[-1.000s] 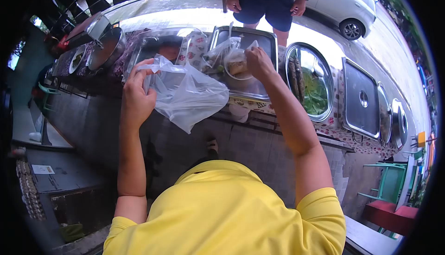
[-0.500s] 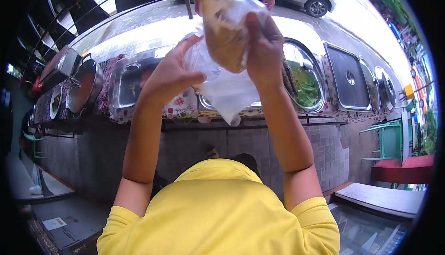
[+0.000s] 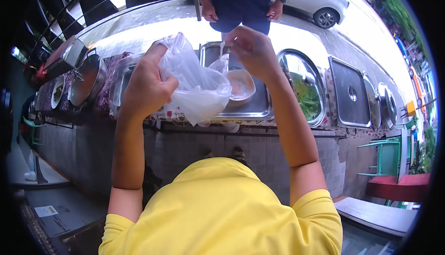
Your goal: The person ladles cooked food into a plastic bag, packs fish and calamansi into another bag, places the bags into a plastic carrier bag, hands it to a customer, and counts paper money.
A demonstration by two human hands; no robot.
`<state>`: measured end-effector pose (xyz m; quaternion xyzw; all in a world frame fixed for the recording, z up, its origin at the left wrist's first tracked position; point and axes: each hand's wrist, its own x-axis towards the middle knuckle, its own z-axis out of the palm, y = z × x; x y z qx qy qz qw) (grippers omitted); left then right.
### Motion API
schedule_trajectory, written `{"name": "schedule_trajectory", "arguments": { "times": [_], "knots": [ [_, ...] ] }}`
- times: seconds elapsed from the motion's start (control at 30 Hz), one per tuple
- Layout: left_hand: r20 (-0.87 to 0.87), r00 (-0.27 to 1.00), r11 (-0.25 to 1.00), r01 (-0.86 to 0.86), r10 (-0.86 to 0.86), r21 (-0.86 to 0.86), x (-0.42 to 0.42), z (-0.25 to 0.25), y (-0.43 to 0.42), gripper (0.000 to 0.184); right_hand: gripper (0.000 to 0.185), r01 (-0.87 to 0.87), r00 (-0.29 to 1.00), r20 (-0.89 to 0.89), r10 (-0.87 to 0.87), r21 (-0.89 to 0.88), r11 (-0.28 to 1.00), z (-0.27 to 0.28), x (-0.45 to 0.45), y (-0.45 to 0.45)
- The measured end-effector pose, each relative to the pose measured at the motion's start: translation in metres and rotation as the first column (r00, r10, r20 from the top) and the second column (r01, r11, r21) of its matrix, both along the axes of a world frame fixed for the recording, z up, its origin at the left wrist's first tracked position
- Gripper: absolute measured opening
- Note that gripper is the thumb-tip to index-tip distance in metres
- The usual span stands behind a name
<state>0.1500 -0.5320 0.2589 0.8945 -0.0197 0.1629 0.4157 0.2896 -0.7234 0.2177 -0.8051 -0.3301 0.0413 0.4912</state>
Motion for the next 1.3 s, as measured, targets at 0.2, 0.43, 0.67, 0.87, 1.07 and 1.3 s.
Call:
{"name": "schedule_trajectory", "arguments": {
  "times": [0.2, 0.43, 0.67, 0.87, 1.07, 1.3],
  "knots": [
    [0.133, 0.983, 0.931, -0.165, 0.127, 0.326, -0.001, 0.019, 0.0, 0.048, 0.069, -0.066, 0.865, 0.356, 0.355, -0.619, 0.783, -0.089, 0.072, 0.032],
    [0.307, 0.905, 0.66, -0.425, 0.295, 0.62, 0.003, 0.039, 0.023, 0.04, 0.083, -0.13, 0.794, 0.148, 0.589, -0.906, 0.403, -0.113, 0.105, 0.064],
    [0.396, 0.832, 0.518, -0.553, 0.389, 0.653, 0.025, 0.046, 0.027, 0.029, 0.073, -0.499, 0.762, -0.198, 0.617, -0.786, 0.364, -0.126, 0.144, 0.07],
    [0.441, 0.836, 0.413, -0.546, 0.328, 0.729, 0.04, 0.041, 0.018, 0.023, 0.054, -0.569, 0.72, -0.321, 0.615, -0.78, 0.259, -0.118, 0.144, 0.074],
    [0.371, 0.887, 0.609, -0.46, 0.276, 0.646, 0.06, 0.028, 0.017, 0.029, 0.041, -0.479, 0.739, -0.127, 0.661, -0.789, 0.385, -0.098, 0.134, 0.051],
    [0.359, 0.91, 0.545, -0.412, 0.207, 0.73, 0.064, 0.023, 0.013, 0.032, 0.04, -0.303, 0.906, -0.043, 0.422, -0.762, 0.572, 0.041, 0.115, -0.068]
  ]
}}
